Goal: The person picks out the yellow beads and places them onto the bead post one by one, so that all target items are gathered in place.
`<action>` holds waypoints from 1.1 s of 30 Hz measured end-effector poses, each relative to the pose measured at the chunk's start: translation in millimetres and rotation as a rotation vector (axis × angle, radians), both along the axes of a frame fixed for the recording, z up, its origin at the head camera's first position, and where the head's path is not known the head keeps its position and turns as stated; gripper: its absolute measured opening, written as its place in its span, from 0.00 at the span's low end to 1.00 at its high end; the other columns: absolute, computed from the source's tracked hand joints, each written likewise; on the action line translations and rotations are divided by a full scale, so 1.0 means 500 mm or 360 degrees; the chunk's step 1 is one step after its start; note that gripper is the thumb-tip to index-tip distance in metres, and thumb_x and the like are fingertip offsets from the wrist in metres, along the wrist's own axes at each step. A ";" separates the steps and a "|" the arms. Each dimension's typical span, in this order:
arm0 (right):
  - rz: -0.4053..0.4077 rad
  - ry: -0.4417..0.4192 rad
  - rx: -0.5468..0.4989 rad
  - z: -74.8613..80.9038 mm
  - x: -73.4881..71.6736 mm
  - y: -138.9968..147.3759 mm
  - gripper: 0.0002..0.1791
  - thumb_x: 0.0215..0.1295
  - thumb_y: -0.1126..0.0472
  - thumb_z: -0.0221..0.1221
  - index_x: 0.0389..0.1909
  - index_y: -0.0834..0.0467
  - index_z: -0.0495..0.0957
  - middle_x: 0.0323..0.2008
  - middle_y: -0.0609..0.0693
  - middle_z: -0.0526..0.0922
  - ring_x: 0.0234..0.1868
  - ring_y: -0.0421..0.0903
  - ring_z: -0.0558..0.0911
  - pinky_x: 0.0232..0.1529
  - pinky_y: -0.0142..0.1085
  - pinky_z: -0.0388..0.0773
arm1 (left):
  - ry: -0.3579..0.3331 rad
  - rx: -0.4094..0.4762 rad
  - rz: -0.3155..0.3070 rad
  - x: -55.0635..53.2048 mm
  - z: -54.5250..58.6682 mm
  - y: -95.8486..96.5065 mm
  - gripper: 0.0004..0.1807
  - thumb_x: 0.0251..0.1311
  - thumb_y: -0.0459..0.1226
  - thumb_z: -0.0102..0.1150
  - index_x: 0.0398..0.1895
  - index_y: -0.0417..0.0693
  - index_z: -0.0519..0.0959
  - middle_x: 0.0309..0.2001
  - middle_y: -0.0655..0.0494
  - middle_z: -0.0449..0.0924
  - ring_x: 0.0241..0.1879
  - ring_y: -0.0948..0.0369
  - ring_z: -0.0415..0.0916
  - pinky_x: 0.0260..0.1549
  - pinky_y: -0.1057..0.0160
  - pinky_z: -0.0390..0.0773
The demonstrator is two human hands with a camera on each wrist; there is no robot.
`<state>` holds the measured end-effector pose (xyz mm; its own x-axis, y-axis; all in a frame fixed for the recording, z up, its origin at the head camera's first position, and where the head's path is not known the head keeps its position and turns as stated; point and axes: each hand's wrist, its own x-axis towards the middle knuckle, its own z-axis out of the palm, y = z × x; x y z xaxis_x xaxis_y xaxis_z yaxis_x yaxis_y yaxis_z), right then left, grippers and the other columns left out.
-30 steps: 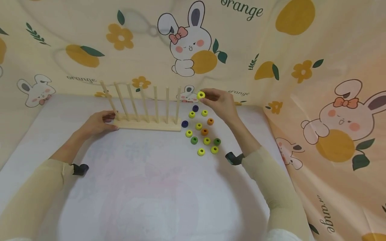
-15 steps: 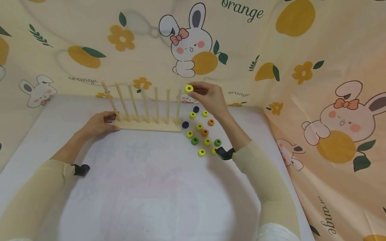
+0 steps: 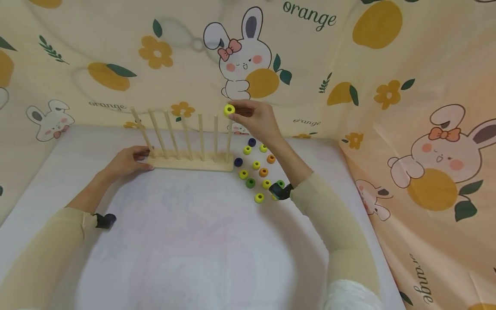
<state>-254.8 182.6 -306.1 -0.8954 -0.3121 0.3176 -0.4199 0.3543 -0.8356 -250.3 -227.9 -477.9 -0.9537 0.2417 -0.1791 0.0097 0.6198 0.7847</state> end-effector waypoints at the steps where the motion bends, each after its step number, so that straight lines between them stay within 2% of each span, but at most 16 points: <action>1: 0.0011 0.0000 -0.0007 0.001 -0.001 -0.004 0.19 0.64 0.64 0.66 0.56 0.62 0.81 0.49 0.55 0.85 0.46 0.47 0.84 0.51 0.33 0.82 | 0.0002 -0.0004 0.0003 0.000 0.000 0.001 0.41 0.57 0.35 0.71 0.72 0.34 0.63 0.66 0.34 0.68 0.62 0.41 0.67 0.65 0.45 0.67; 9: 0.0063 -0.0011 -0.0016 0.007 -0.007 -0.041 0.19 0.64 0.68 0.65 0.57 0.64 0.80 0.51 0.57 0.85 0.47 0.47 0.84 0.52 0.34 0.82 | -0.0005 0.0007 0.0009 0.000 -0.002 0.002 0.42 0.57 0.35 0.71 0.72 0.34 0.62 0.66 0.34 0.68 0.63 0.41 0.67 0.65 0.44 0.66; 13: 0.0094 -0.0020 -0.0020 0.011 -0.007 -0.059 0.19 0.64 0.66 0.65 0.56 0.62 0.81 0.50 0.55 0.85 0.47 0.46 0.85 0.52 0.34 0.82 | -0.0030 -0.0013 0.0018 0.003 0.000 0.001 0.42 0.57 0.35 0.71 0.73 0.34 0.61 0.67 0.34 0.67 0.63 0.41 0.67 0.65 0.45 0.66; 18: 0.0170 0.0047 -0.0032 0.017 -0.011 -0.082 0.18 0.63 0.62 0.67 0.54 0.59 0.83 0.47 0.51 0.86 0.45 0.43 0.85 0.50 0.34 0.82 | -0.0036 0.0004 0.0022 0.004 0.005 0.003 0.43 0.57 0.35 0.71 0.73 0.34 0.61 0.67 0.34 0.67 0.63 0.41 0.67 0.65 0.45 0.66; 23: 0.0232 0.0122 -0.0040 0.022 -0.018 -0.102 0.17 0.63 0.63 0.67 0.52 0.60 0.84 0.46 0.50 0.87 0.42 0.43 0.86 0.47 0.36 0.84 | -0.0028 0.0028 0.0028 0.003 0.009 0.004 0.42 0.57 0.34 0.71 0.73 0.33 0.61 0.66 0.34 0.68 0.63 0.42 0.67 0.65 0.46 0.66; 33: 0.0257 0.0027 -0.0068 0.024 -0.028 -0.146 0.16 0.62 0.64 0.68 0.51 0.61 0.84 0.46 0.52 0.87 0.43 0.43 0.86 0.48 0.35 0.83 | -0.0040 0.0024 0.0036 0.001 0.005 0.007 0.41 0.56 0.32 0.71 0.72 0.33 0.62 0.66 0.34 0.68 0.63 0.42 0.67 0.65 0.47 0.67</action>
<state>-268.7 109.7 -294.1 -0.8291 -0.4375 0.3482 -0.4825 0.2451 -0.8409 -249.7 -224.5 -475.3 -0.9542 0.2229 -0.1994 -0.0238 0.6079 0.7936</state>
